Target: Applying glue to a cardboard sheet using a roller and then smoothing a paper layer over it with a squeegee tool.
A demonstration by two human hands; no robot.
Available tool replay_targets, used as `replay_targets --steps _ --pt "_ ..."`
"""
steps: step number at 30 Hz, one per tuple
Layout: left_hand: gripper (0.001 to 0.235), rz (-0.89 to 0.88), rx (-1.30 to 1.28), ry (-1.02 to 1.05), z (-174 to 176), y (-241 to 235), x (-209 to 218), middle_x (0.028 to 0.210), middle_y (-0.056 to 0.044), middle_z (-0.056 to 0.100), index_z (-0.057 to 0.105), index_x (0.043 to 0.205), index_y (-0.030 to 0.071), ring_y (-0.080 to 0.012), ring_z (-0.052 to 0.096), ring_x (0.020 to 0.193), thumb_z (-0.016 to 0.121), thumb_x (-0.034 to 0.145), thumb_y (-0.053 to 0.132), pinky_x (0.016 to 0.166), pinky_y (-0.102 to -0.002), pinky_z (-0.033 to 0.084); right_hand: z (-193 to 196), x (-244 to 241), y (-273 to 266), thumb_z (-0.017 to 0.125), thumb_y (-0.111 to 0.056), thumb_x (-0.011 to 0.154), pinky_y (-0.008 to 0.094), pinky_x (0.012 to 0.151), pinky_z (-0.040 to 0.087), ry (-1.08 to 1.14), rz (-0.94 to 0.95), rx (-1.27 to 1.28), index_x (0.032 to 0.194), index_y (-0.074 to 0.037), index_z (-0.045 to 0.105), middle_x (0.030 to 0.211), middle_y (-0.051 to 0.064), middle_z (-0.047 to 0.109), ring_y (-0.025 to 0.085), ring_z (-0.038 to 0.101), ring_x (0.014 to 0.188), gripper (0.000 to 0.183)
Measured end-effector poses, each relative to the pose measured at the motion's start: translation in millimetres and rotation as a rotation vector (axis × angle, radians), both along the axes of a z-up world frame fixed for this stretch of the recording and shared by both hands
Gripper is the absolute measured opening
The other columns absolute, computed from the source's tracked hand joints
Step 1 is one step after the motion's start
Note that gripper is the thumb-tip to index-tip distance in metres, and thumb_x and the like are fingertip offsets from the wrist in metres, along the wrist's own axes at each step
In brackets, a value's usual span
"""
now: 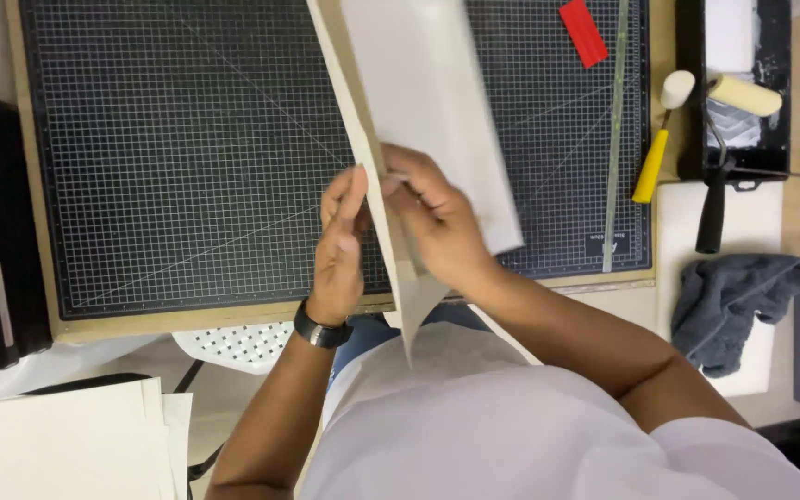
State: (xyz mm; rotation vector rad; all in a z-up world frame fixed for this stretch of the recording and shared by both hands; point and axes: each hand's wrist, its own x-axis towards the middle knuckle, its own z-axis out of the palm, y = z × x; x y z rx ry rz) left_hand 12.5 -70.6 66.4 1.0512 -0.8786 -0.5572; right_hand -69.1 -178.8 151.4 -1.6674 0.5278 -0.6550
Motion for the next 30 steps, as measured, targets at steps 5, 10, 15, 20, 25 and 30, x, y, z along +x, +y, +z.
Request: replay_targets --steps 5,10,15,20,25,30 --pt "0.068 -0.011 0.019 -0.643 82 -33 9 0.175 -0.016 0.015 0.031 0.166 0.021 -0.0417 0.012 0.166 0.035 0.11 0.062 0.14 -0.065 0.012 33 -33 -42 0.059 -0.014 0.103 0.037 0.08 0.065 -0.234 -0.067 0.476 0.135 0.001 0.062 0.107 0.016 0.073 0.019 0.074 0.095 0.036" --pt "0.059 -0.032 0.305 -1.203 59 -88 10 0.173 -0.004 0.021 0.032 0.165 0.022 -0.0327 0.013 0.164 0.045 0.115 0.052 0.139 -0.058 0.016 18 -49 -71 0.059 -0.014 0.102 0.036 0.087 0.064 0.025 -0.227 0.527 0.13 -0.004 0.064 0.113 0.012 0.073 0.019 0.073 0.102 0.03" --pt "0.062 -0.158 0.414 -1.172 -36 -127 -2 0.175 -0.002 0.013 0.022 0.167 0.022 -0.0299 0.005 0.164 0.044 0.116 0.048 0.136 -0.052 0.005 -12 -60 -116 0.058 -0.013 0.1 0.035 0.093 0.062 0.289 -0.375 0.588 0.124 -0.009 0.067 0.119 0.008 0.073 0.019 0.072 0.109 0.026" --pt "0.064 -0.103 0.477 -1.239 -85 -160 -12 0.171 -0.011 0.022 0.035 0.162 0.016 -0.0383 0.013 0.158 0.045 0.11 0.052 0.129 -0.058 0.013 -48 -78 -187 0.058 -0.013 0.099 0.033 0.1 0.061 0.56 -0.52 0.632 0.119 -0.014 0.069 0.125 0.004 0.073 0.02 0.072 0.116 0.023" --pt "0.07 -0.014 0.49 -1.357 -116 -185 23 0.172 -0.008 0.02 0.033 0.165 0.018 -0.036 0.012 0.158 0.043 0.11 0.06 0.129 -0.056 0.013 -148 -119 -306 0.062 -0.011 0.1 0.026 0.085 0.061 0.532 -0.656 0.218 0.114 -0.023 0.073 0.118 -0.002 0.073 0.011 0.07 0.106 0.022" --pt "0.073 0.095 0.635 -1.279 -132 -228 66 0.173 -0.003 0.015 0.027 0.167 0.019 -0.0341 0.006 0.159 0.045 0.111 0.062 0.13 -0.056 0.009 -207 -102 -385 0.069 -0.015 0.104 0.061 0.103 0.047 0.759 -0.431 -0.795 0.151 -0.006 0.051 0.147 0.023 0.053 0.044 0.047 0.132 0.051"
